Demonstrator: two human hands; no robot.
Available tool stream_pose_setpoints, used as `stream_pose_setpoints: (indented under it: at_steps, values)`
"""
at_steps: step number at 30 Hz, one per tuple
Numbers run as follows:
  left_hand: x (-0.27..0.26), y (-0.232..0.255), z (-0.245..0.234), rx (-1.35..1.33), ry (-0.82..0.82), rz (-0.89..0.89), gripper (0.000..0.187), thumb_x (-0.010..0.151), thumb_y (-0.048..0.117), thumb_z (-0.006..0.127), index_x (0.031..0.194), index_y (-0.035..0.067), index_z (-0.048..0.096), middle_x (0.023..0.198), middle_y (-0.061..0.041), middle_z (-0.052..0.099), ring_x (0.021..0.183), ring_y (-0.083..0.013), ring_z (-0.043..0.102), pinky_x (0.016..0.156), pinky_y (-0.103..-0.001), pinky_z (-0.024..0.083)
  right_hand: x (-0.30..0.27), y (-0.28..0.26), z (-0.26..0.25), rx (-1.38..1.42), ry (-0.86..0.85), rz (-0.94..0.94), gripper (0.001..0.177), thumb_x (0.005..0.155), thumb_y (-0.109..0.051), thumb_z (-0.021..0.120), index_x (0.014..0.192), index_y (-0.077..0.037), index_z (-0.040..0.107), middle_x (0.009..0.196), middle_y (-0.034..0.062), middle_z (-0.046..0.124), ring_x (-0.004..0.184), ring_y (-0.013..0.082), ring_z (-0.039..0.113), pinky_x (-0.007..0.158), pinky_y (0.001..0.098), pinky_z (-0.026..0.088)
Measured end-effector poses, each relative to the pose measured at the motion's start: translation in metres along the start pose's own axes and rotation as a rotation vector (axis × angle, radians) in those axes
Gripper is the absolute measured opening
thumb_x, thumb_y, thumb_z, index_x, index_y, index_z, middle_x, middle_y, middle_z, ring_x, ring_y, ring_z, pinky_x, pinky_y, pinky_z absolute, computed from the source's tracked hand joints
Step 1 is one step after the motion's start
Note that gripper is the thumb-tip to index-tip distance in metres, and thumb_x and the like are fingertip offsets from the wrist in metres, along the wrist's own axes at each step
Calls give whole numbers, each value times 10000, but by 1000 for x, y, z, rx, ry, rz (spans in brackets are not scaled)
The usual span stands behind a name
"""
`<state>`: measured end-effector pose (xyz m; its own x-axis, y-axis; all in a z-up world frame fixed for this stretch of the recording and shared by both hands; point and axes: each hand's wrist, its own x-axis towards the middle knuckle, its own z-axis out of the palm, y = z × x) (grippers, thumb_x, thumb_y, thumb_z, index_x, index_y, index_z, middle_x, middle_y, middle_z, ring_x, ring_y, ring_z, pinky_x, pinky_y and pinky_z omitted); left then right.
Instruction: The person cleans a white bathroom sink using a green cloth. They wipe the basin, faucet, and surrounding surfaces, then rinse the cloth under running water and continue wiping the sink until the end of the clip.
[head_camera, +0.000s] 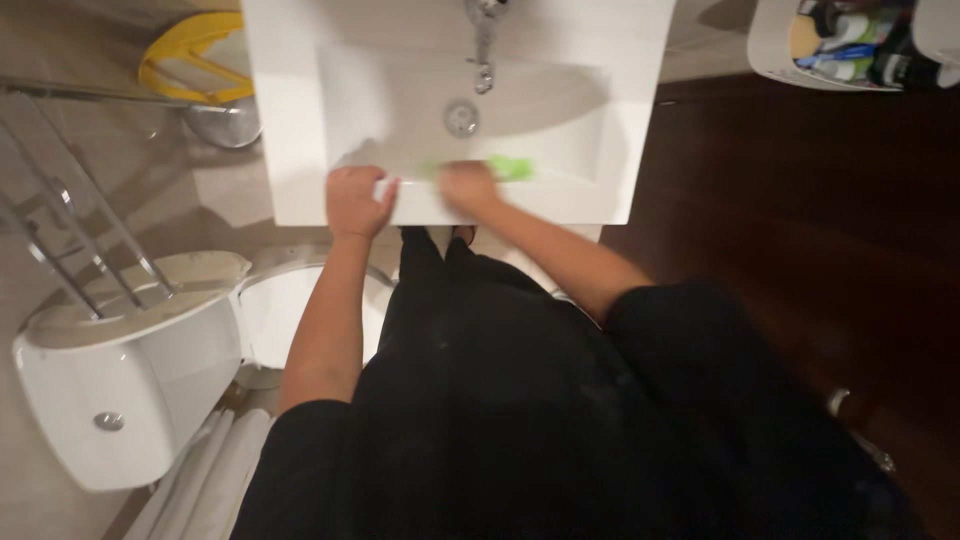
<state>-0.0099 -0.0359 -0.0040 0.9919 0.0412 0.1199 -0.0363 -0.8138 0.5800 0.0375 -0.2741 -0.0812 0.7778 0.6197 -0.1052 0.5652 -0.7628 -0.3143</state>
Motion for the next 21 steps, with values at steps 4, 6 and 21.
stream_pose_setpoints:
  at_steps: [4,6,21]
  values:
    - [-1,1,10,76,-41,-72,266,1020,305,672,848,103,653,826,-108,663,866,-343,610,894,-470,455,30,-73,-6,205,-110,196,319,988,-320,530,984,-50,699,957,189,717,949,385,680,894,528,517]
    - [0,1,12,113,-8,-7,241,1041,262,663,858,109,625,834,-96,651,854,-344,601,873,-471,445,-11,-48,-23,254,77,48,359,990,-301,554,1160,-3,662,1117,204,689,1076,380,642,964,541,481]
    - [-10,10,10,-344,207,-25,283,1047,174,616,1264,-7,598,1290,-247,646,1195,-431,603,1067,-471,466,-40,-60,-13,262,120,39,518,989,-170,592,1474,-13,502,1462,177,560,1406,375,474,1164,604,330]
